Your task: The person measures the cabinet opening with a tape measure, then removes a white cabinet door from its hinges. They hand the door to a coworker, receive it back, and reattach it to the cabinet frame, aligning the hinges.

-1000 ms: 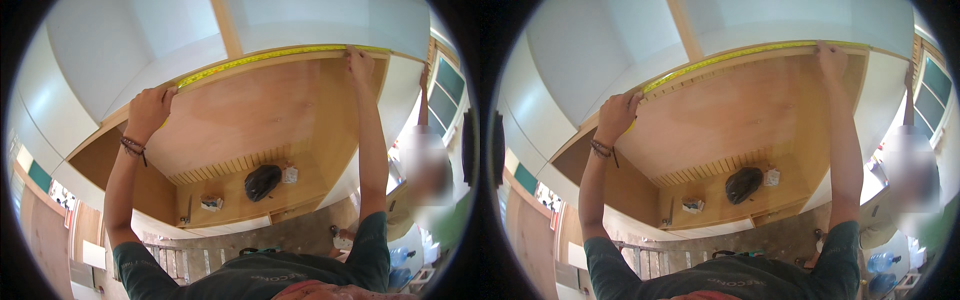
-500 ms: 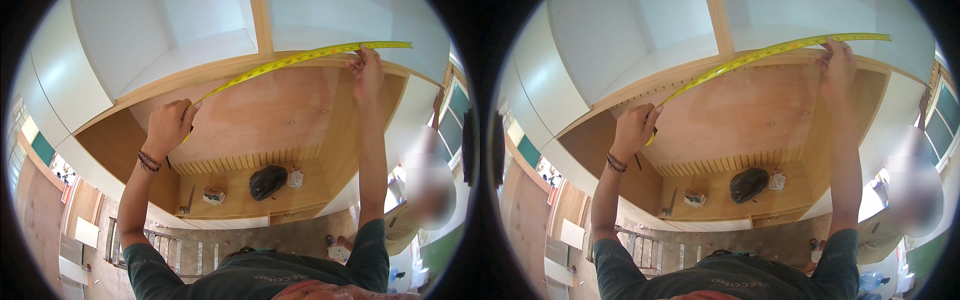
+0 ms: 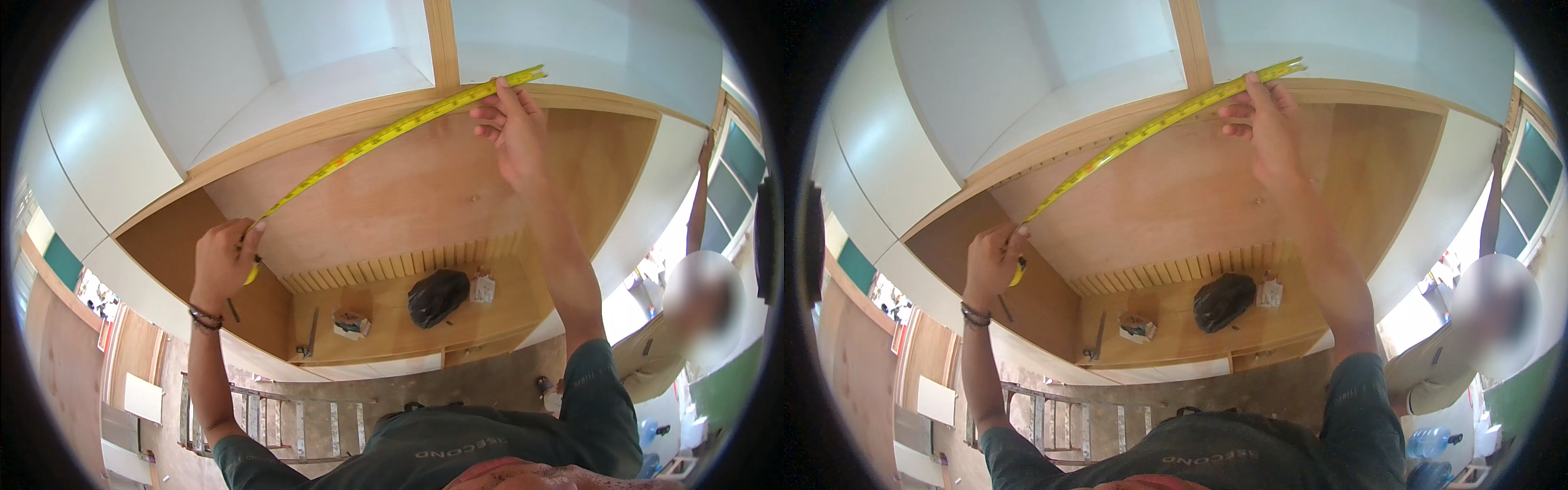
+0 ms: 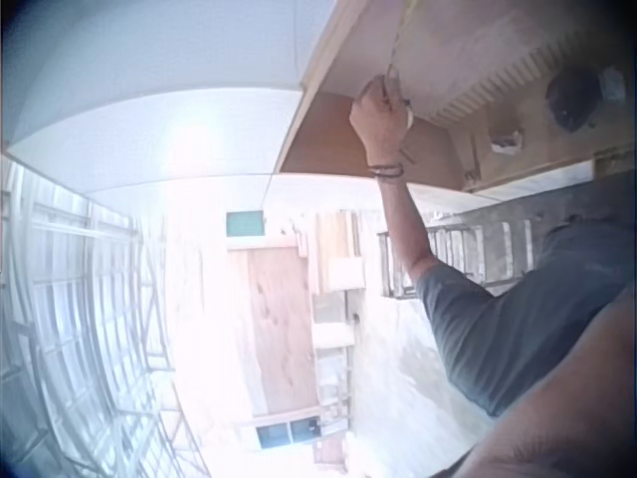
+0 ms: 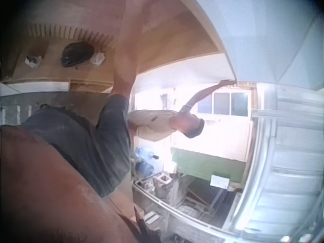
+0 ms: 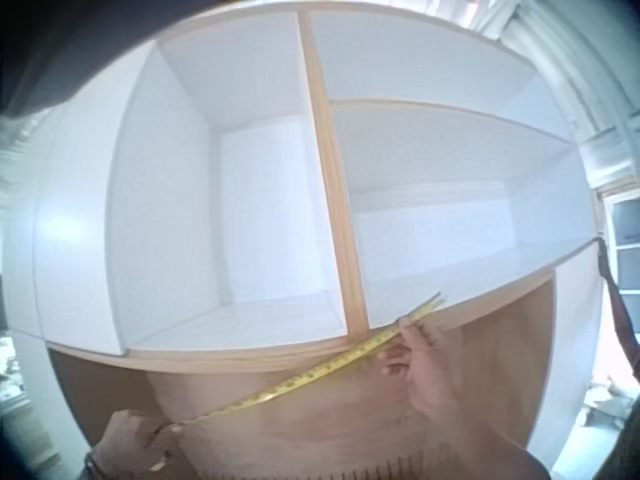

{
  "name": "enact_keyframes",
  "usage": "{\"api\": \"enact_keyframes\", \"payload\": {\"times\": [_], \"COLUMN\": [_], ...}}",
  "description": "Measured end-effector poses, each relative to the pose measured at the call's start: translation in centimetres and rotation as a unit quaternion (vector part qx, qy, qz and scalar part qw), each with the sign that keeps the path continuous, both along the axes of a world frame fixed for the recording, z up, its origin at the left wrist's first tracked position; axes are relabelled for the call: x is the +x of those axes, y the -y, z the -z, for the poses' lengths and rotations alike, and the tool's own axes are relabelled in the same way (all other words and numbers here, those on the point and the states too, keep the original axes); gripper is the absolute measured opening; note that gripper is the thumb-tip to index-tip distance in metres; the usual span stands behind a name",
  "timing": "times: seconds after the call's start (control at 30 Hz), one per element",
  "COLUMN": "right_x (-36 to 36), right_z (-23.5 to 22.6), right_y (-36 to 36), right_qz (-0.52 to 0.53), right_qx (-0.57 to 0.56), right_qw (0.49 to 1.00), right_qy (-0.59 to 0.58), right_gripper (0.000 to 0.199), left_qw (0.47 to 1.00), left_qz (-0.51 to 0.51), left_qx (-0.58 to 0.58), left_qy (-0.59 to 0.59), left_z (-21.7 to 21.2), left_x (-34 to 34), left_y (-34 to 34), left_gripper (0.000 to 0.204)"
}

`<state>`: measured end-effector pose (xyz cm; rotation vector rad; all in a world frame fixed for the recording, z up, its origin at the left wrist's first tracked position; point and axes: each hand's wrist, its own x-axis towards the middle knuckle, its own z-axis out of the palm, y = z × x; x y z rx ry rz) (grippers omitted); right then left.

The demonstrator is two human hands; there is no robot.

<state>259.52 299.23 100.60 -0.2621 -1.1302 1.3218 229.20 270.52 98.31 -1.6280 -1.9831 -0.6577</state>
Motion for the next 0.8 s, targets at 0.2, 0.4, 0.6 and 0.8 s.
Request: {"api": "enact_keyframes", "payload": {"times": [0.2, 0.4, 0.6, 0.8], "right_x": [-1.9, -2.6, -3.0, -2.9], "right_z": [1.0, 1.3, 0.1, 0.6], "right_y": [0.1, 1.0, 2.0, 0.4], "right_qz": [-0.015, -0.017, 0.024, 0.187], "right_qx": [-0.038, -0.037, -0.024, 0.074], "right_qw": [0.999, 0.997, 0.985, 0.941], "right_qy": [0.020, 0.066, 0.169, 0.272], "right_gripper": [0.032, 0.030, 0.030, 0.046], "left_qw": [1.000, 0.997, 0.997, 0.995], "left_qz": [0.005, -0.001, 0.004, -0.028], "left_qx": [0.001, -0.016, 0.007, -0.012], "left_qy": [-0.030, -0.077, -0.082, -0.096], "left_z": [-1.9, -2.2, -3.0, -4.3], "left_x": [-6.6, -9.3, -11.7, -14.0], "left_y": [4.1, 5.2, 5.5, 5.3], "left_gripper": [0.032, 0.035, 0.038, 0.043]}}
